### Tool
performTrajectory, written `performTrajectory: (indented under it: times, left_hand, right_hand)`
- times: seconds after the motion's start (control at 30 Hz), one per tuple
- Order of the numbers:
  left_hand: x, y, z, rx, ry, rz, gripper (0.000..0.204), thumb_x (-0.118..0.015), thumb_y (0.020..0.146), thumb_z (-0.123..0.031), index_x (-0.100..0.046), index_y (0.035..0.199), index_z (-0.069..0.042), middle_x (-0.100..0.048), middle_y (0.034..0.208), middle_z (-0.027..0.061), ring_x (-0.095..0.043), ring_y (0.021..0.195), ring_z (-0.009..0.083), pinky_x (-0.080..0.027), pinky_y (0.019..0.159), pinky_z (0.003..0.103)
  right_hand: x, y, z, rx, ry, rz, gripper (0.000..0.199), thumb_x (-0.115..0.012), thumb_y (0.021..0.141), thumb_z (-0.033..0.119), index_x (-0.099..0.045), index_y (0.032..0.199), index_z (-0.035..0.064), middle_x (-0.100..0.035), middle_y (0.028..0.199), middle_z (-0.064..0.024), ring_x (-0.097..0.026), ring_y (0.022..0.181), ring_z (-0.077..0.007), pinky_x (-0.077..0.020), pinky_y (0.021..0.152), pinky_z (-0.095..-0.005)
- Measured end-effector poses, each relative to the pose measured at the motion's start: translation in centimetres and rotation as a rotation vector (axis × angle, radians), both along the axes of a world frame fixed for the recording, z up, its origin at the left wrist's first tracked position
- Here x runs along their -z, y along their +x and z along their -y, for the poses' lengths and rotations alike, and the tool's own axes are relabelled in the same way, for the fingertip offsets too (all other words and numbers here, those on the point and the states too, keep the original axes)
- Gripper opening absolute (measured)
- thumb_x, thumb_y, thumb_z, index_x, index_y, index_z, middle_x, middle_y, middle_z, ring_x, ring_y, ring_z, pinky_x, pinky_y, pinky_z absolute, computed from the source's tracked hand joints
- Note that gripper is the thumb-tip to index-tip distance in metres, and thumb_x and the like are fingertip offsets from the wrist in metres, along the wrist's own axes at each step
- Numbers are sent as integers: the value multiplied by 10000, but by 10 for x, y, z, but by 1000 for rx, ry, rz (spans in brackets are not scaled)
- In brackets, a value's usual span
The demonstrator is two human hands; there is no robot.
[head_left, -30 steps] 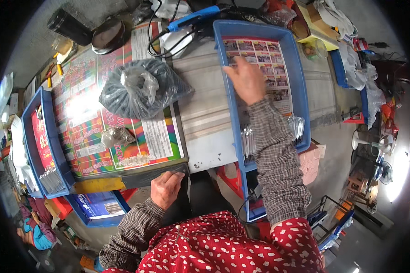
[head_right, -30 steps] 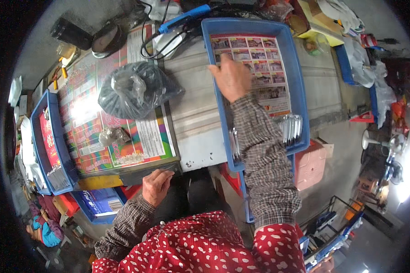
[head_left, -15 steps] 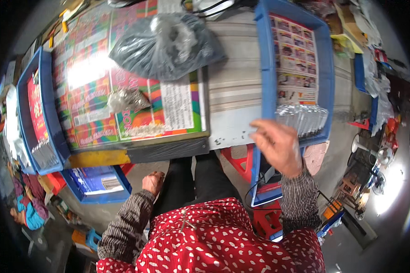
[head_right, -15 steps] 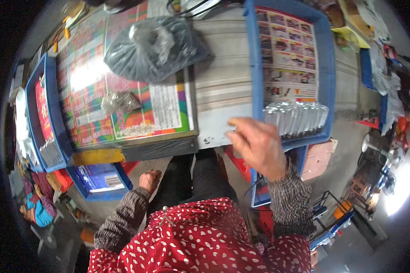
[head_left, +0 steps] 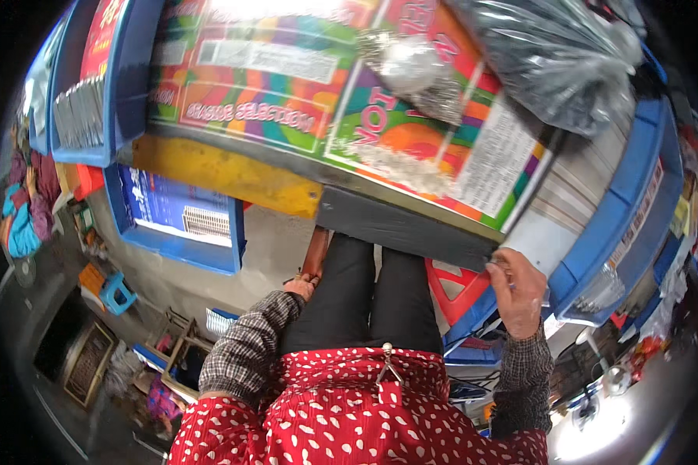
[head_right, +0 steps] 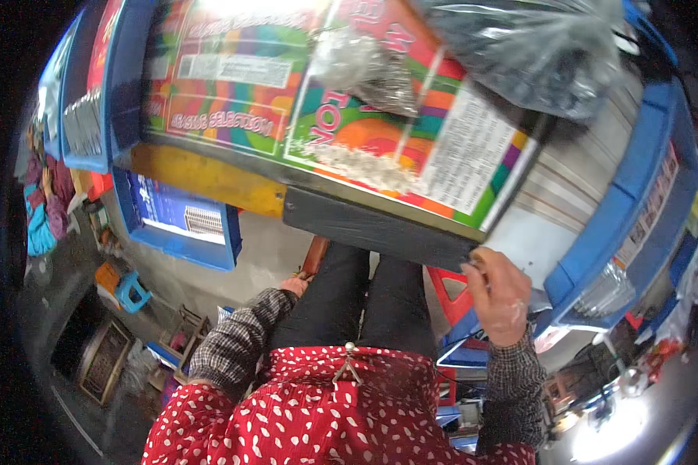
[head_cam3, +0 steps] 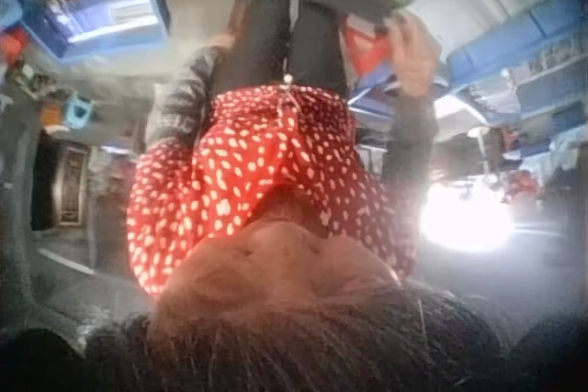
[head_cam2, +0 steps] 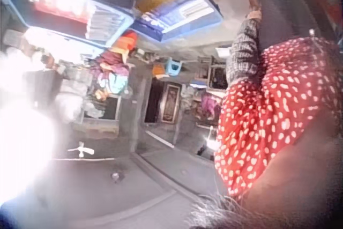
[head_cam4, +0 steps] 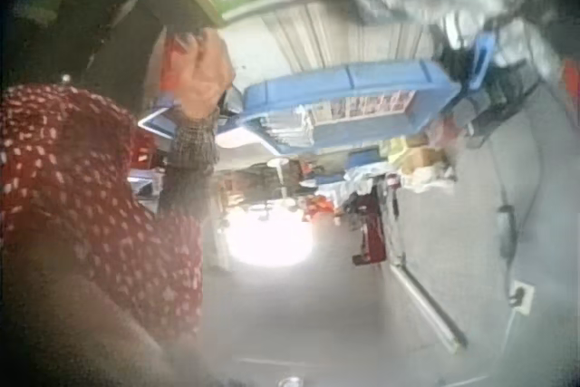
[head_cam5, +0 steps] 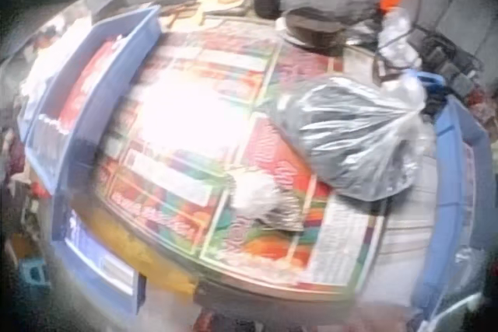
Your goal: The person packages small metal components into plastic bags and blue bins by hand.
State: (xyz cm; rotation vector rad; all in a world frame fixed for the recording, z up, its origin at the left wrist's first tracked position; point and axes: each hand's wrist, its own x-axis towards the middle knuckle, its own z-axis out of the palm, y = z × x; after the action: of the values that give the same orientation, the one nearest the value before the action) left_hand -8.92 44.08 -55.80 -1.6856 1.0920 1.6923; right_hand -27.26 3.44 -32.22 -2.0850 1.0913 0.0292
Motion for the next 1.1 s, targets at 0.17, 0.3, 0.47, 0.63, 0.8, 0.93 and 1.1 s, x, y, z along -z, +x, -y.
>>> performTrajectory:
  times: [0.17,0.3,0.47,0.63,0.8,0.93,1.1]
  left_hand:
    - [10,-30,-18,-258,-41,-15,389,-435,882,-368,-535,1217,-199,-464,1298,84,-516,1089,280,-446,885,422]
    - [32,-44,-45,20,-192,95,441,-428,884,-369,-491,1262,-150,-399,1344,135,-408,1187,328,-372,965,433]
    - [2,-23,32,-119,-693,129,414,-450,837,-282,-506,1197,-86,-510,1193,129,-524,1041,352,-483,768,474]
    - [34,2,85,-112,-887,175,390,-476,827,-277,-538,1145,-60,-537,1146,115,-528,1032,336,-489,738,451]
    - [57,24,141,-82,-981,187,369,-484,822,-270,-547,1119,-60,-545,1115,114,-537,1007,331,-491,727,447]
    - [67,33,176,-76,-1035,196,352,-491,819,-264,-554,1098,-60,-552,1090,114,-544,986,327,-492,718,444]
    - [76,48,216,-71,-1098,235,331,-499,814,-257,-563,1072,-59,-560,1060,114,-554,960,322,-494,707,440]
  right_hand:
    - [13,11,5,84,42,9,81,-632,762,3,-556,781,-15,-537,614,-100,-531,513,-162,-420,488,-281]
    - [18,11,12,70,36,-28,114,-636,740,32,-539,697,-8,-492,535,-88,-490,466,-153,-383,460,-279]
    - [18,2,24,67,100,-3,146,-653,705,67,-544,639,-5,-497,518,-86,-493,445,-165,-368,435,-289]
    - [20,4,29,84,207,33,138,-682,700,50,-561,650,5,-532,536,-93,-530,451,-168,-397,441,-281]
    - [14,9,38,39,301,-14,171,-718,715,77,-572,672,-1,-564,562,-106,-561,467,-172,-428,450,-293]
    - [11,11,47,53,428,8,160,-708,753,89,-596,718,-20,-584,587,-106,-578,486,-158,-447,467,-279]
    - [14,2,54,253,789,8,89,-630,821,35,-602,794,-45,-617,622,-66,-557,497,-95,-436,459,-228]
